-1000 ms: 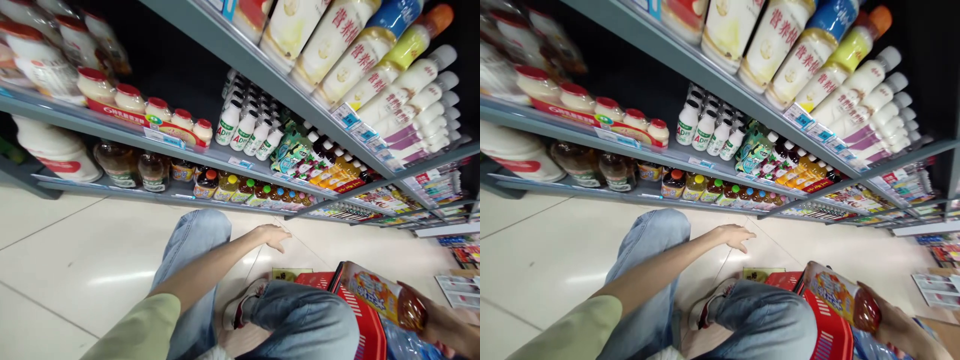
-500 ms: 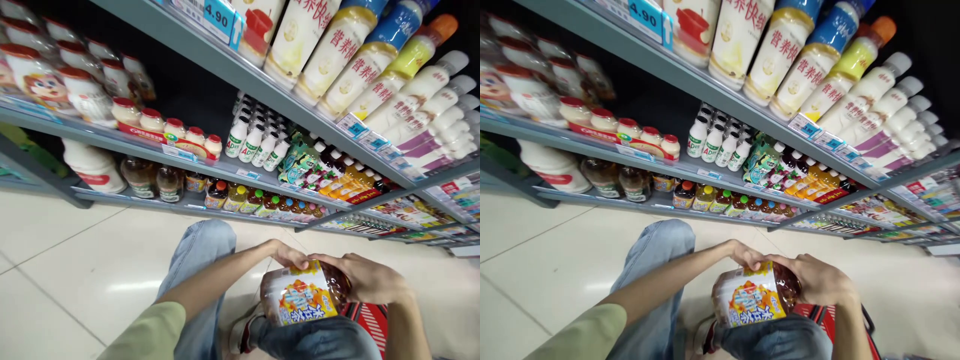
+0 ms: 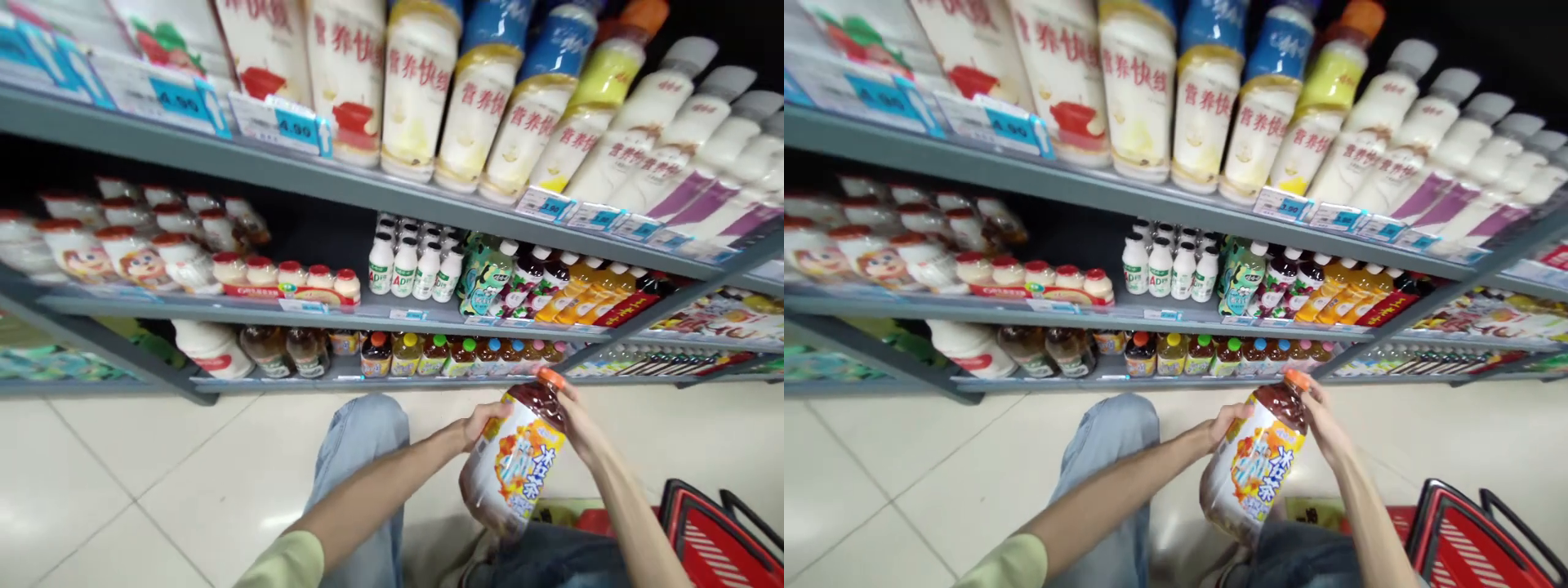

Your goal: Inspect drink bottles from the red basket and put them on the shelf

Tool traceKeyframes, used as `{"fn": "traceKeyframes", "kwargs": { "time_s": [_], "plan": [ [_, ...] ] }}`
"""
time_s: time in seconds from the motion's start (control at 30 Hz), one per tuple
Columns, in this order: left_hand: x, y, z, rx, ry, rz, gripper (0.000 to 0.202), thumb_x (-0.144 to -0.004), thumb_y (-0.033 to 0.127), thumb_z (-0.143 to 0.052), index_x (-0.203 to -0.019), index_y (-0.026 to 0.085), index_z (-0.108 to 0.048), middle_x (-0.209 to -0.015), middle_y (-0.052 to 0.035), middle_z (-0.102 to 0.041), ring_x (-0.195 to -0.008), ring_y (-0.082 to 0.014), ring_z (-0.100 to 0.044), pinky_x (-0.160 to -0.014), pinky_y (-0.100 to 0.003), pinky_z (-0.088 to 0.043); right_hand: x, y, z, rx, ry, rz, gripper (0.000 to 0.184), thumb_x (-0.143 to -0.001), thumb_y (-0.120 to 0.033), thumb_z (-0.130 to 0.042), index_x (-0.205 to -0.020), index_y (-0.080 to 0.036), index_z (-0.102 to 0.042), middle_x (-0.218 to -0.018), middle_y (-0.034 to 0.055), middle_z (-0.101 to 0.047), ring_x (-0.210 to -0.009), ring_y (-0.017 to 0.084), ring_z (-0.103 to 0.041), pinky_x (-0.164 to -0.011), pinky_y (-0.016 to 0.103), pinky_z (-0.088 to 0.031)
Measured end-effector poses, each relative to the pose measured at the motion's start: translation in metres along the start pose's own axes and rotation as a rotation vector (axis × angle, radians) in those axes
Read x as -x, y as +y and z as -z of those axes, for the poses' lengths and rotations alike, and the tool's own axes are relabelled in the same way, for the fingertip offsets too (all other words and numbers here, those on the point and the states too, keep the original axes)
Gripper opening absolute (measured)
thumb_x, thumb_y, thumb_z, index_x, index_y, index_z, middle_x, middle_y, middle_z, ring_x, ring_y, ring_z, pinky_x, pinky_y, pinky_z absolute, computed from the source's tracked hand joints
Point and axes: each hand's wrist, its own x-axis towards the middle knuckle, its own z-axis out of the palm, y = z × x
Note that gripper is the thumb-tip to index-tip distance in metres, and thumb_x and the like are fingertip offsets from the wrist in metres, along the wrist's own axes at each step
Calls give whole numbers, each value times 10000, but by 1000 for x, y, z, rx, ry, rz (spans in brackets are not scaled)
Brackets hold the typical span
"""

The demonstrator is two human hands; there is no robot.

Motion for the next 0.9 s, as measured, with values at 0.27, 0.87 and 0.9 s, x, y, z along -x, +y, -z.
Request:
{"fn": "traceKeyframes", "kwargs": {
  "time_s": [0.27,0.87,0.9],
  "plan": [
    [7,40,-18,114,153,-135,768,-657,672,-758,-1130,67,-733,-1126,-216,-771,-1200,-448,-671,-1115,-562,-446,29,16,-61,-445,-161,-105,772,-805,-816,-675,-1325,-249,-623,-1104,99,-769,-1073,330,-715,-919,450,-563],
    [-9,25,-41,67,546,31,668,-816,665,-680,-1212,127,-702,-1076,-131,-784,-1013,-339,-749,-988,-462,-560,27,23,-66,-896,163,-328,414,-837,-549,-784,-951,-183,-629,-919,82,-772,-871,241,-757,-798,353,-624],
    [-9,24,-42,47,550,29,669,-812,668,-683,-1206,128,-704,-1070,-130,-785,-1008,-337,-750,-982,-460,-563,28,22,-64,-909,158,-343,401,-852,-543,-774,-948,-178,-639,-900,82,-772,-858,237,-756,-797,352,-624]
  ]
}}
